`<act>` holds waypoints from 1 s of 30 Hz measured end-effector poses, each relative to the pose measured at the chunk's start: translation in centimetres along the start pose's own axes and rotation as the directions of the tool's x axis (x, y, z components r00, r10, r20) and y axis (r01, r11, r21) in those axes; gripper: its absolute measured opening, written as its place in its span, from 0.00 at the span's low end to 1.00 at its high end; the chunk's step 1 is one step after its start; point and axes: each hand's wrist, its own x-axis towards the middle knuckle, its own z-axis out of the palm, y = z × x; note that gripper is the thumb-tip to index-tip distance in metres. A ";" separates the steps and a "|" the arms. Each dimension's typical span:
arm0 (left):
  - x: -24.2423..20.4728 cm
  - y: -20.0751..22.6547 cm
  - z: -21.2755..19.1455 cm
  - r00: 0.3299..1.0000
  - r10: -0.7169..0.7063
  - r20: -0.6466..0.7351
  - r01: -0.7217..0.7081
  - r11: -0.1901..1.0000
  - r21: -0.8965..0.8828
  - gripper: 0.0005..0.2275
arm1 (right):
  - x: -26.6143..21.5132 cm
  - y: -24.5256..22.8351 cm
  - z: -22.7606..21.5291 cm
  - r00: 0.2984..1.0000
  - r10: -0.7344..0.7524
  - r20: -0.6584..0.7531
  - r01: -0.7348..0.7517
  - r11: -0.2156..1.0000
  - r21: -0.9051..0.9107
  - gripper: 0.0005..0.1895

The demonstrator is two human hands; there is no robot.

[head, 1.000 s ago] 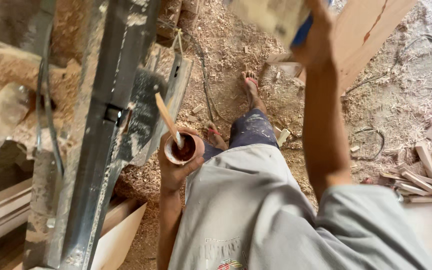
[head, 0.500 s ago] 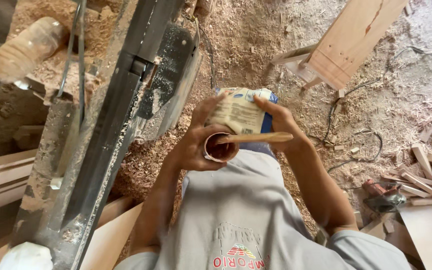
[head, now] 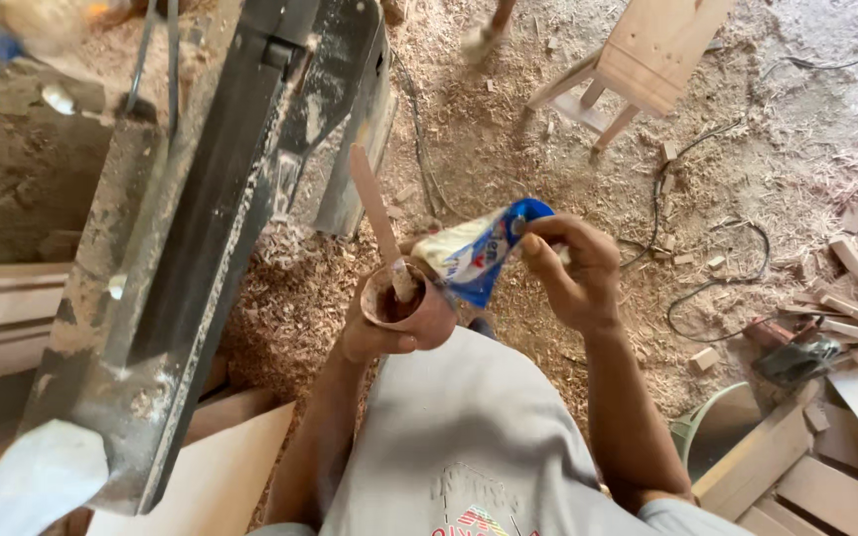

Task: The person mixes a substance from a bottle and a bag into a small container using a wooden stick.

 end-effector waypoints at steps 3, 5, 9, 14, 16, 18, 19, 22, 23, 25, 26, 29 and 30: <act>-4.4 -3.2 -0.1 0.998 -0.061 0.011 0.062 0.994 -0.086 0.41 | -4.9 0.5 1.9 0.964 -0.257 -0.068 0.218 0.909 -0.355 0.43; -7.6 -4.6 0.3 0.996 -0.087 -0.008 0.085 0.986 -0.146 0.39 | -7.6 -0.4 4.0 0.903 -0.415 0.113 0.421 0.802 -0.422 0.57; -12.8 -4.5 2.0 1.000 0.002 0.007 -0.001 0.985 -0.171 0.34 | -9.7 -3.5 8.1 0.895 -0.365 0.258 0.423 0.877 -0.226 0.71; -17.3 -2.9 3.8 0.985 0.162 -0.066 -0.167 0.982 -0.093 0.31 | -10.7 -4.8 12.3 0.816 -0.359 0.452 0.439 0.895 -0.081 0.76; -18.8 -2.9 4.1 0.967 0.227 -0.113 -0.239 0.965 -0.105 0.31 | -10.7 -4.7 13.5 0.834 -0.138 0.534 0.113 0.990 0.080 0.79; -20.1 -2.9 4.2 0.947 0.281 -0.153 -0.302 0.944 -0.134 0.31 | -10.9 -4.5 15.2 0.787 -0.080 0.612 -0.037 0.983 0.177 0.78; -20.6 -2.6 3.9 0.938 0.299 -0.175 -0.324 0.936 -0.135 0.31 | -10.9 -4.6 16.0 0.763 -0.148 0.629 -0.006 0.972 0.235 0.76; -22.2 -2.0 3.7 0.909 0.349 -0.229 -0.374 0.924 -0.077 0.30 | -9.7 -4.5 18.3 0.719 -0.190 0.669 -0.028 0.953 0.301 0.73; -22.9 -1.8 3.6 0.896 0.353 -0.270 -0.378 0.925 -0.046 0.31 | -9.5 -4.2 19.1 0.707 -0.174 0.685 -0.059 0.951 0.303 0.72; -24.2 -1.2 3.2 0.869 0.359 -0.342 -0.379 0.925 0.008 0.33 | -9.0 -3.5 20.9 0.630 -0.157 0.760 -0.163 0.931 0.328 0.69; -24.9 -0.9 3.0 0.846 0.410 -0.341 -0.409 0.909 0.078 0.33 | -8.7 -3.1 21.7 0.595 -0.149 0.790 -0.212 0.919 0.333 0.68; -25.9 0.4 2.2 0.806 0.506 -0.306 -0.463 0.862 0.207 0.31 | -6.8 -1.9 24.3 0.525 -0.143 0.839 -0.262 0.911 0.319 0.64; -26.5 0.9 1.9 0.813 0.503 -0.293 -0.461 0.864 0.202 0.29 | -6.3 -1.7 25.3 0.498 -0.116 0.859 -0.304 0.905 0.298 0.63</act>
